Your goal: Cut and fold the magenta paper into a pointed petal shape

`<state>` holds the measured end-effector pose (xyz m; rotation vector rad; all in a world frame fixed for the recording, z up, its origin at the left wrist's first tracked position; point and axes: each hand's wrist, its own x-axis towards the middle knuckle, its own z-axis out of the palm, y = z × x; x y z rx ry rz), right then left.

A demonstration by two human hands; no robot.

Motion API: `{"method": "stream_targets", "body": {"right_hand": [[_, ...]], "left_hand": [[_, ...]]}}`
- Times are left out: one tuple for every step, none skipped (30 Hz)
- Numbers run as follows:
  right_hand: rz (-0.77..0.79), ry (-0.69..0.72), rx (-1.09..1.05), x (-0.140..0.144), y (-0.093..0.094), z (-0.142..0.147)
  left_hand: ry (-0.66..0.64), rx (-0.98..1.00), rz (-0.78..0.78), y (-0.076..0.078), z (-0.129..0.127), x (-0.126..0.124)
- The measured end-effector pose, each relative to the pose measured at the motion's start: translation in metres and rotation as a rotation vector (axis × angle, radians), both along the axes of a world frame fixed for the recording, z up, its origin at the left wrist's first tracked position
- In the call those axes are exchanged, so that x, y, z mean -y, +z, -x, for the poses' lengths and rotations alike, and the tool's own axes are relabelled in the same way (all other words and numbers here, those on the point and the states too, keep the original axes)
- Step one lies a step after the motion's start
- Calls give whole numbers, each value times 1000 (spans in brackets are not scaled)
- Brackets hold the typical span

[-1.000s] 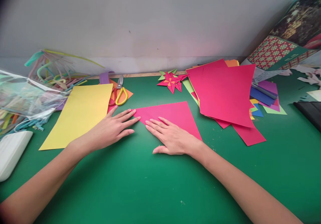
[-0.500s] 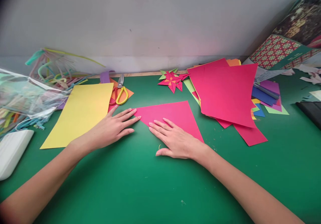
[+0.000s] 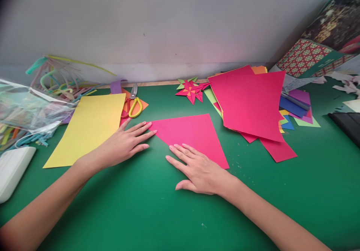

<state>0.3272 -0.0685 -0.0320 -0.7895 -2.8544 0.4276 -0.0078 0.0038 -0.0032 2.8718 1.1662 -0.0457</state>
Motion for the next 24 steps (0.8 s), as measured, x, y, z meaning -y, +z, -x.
{"method": "stream_targets", "body": {"right_hand": [[1,2,-2,3,0,1],[2,5,2,5,-1,1],[3,9,8,7,-1,1],[5,12,16,9,-1,0],[6,16,23,11,-1,-1],[7,22,28,12,-1,-3],[9,29,29,13,-2,-6],[10,39,24,13,-2,-9],[10,46,16,13,-1,-13],[9,49,7,12,-1,-16],[6,45,0,10,-1,-19],[1,34,-4,8,-1,-22],[-5,20,-5,6,0,-24],[-12,5,-3,4,1,-25],[-20,-7,-1,2,1,-25],[-29,-16,0,-1,2,-25],[-38,-21,1,-3,3,-24],[-46,-22,2,-5,4,-23],[-56,-22,3,-8,5,-22],[-66,-22,5,-10,6,-21],[-75,-24,5,-12,6,-19],[-81,-25,2,-14,6,-17],[-85,-26,-3,-16,6,-14],[-87,-27,-9,-18,5,-11]], "left_hand": [[-1,-3,-1,0,0,0],[-1,-8,-1,0,0,0],[-2,-11,0,0,1,-1],[-3,-12,1,0,1,-1],[-7,-11,3,0,2,-2],[-12,-7,4,0,3,-3],[-18,1,4,0,4,-4],[-24,9,3,0,4,-5],[-30,18,1,0,5,-6],[-34,24,-1,0,5,-7],[-37,27,-3,0,6,-7],[-39,28,-4,0,6,-7],[-37,25,-6,0,7,-6],[-32,19,-9,0,7,-5],[-26,11,-15,0,8,-4],[-18,0,-26,1,9,-3],[-11,-14,-40,2,10,-1],[-2,-28,-57,4,10,0],[10,-42,-76,7,10,0],[27,-50,-95,11,8,0],[49,-52,-112,14,6,0],[72,-44,-127,17,1,-2],[92,-20,-142,20,-6,-4],[96,13,-148,21,-14,-8]]}}
